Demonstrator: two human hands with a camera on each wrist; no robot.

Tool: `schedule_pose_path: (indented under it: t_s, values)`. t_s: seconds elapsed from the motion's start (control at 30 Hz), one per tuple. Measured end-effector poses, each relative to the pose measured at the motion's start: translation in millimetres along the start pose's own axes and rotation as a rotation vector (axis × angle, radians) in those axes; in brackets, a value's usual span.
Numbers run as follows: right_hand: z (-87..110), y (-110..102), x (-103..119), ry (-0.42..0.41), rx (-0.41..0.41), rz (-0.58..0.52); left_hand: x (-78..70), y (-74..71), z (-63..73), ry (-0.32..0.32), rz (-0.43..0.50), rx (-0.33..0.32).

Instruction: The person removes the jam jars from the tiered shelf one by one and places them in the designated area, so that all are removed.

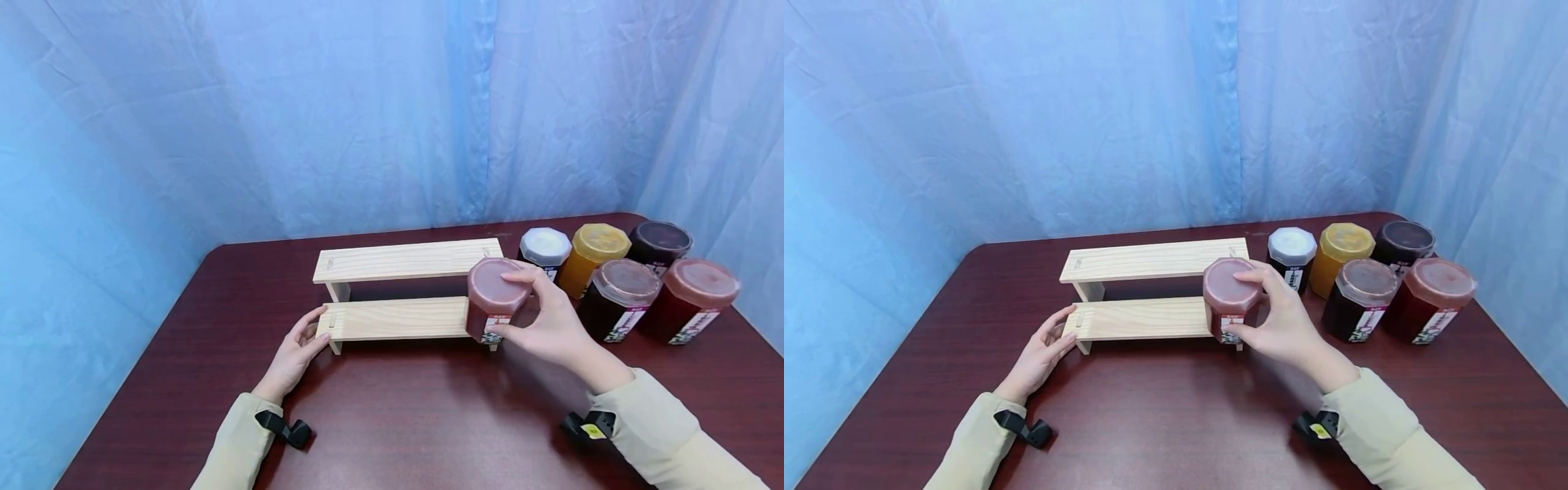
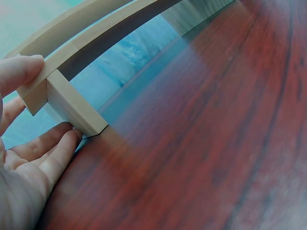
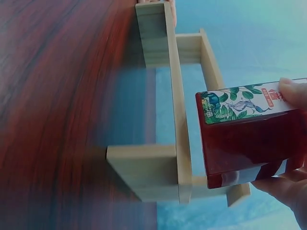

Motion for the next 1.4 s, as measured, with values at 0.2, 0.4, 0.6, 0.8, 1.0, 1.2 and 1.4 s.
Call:
schedule_pose_path:
  t_s: [0.2,0.4,0.6,0.8,1.0,1.2,1.4]
  values:
    - [3.3,-13.4,-5.2,-0.024,0.001,0.038,-0.5,-0.2,0.9,0.000,-0.004,0.005]
    - [8.0,-25.8,-10.0,-0.036,-0.027,0.113,-1.4,0.0,1.5,-0.002,-0.001,0.001]
    - [11.8,-38.5,-13.9,-0.026,-0.041,0.164,-2.5,0.3,2.3,0.002,0.010,-0.005]
    - [11.2,-50.6,-19.3,-0.034,-0.053,0.198,-1.4,-0.9,1.5,0.000,0.013,-0.006]
    - [15.8,-53.0,-28.0,-0.029,-0.036,0.230,-0.8,-0.9,1.4,-0.013,0.014,-0.010]
    - [19.4,-51.6,-35.5,-0.027,-0.031,0.252,-0.9,-1.5,2.4,-0.024,0.005,-0.019]
    - [23.7,-49.1,-43.2,0.012,-0.003,0.268,-0.2,0.3,2.2,-0.014,0.011,-0.018]
Point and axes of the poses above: each hand's wrist, its own z-axis away from the middle knuckle, its own y-axis out of the palm, x = y × z, the point moved 6 cm from there along -z, towards the middle knuckle, and after that the axes turned 5 degrees about x, right-handed, at the moved point
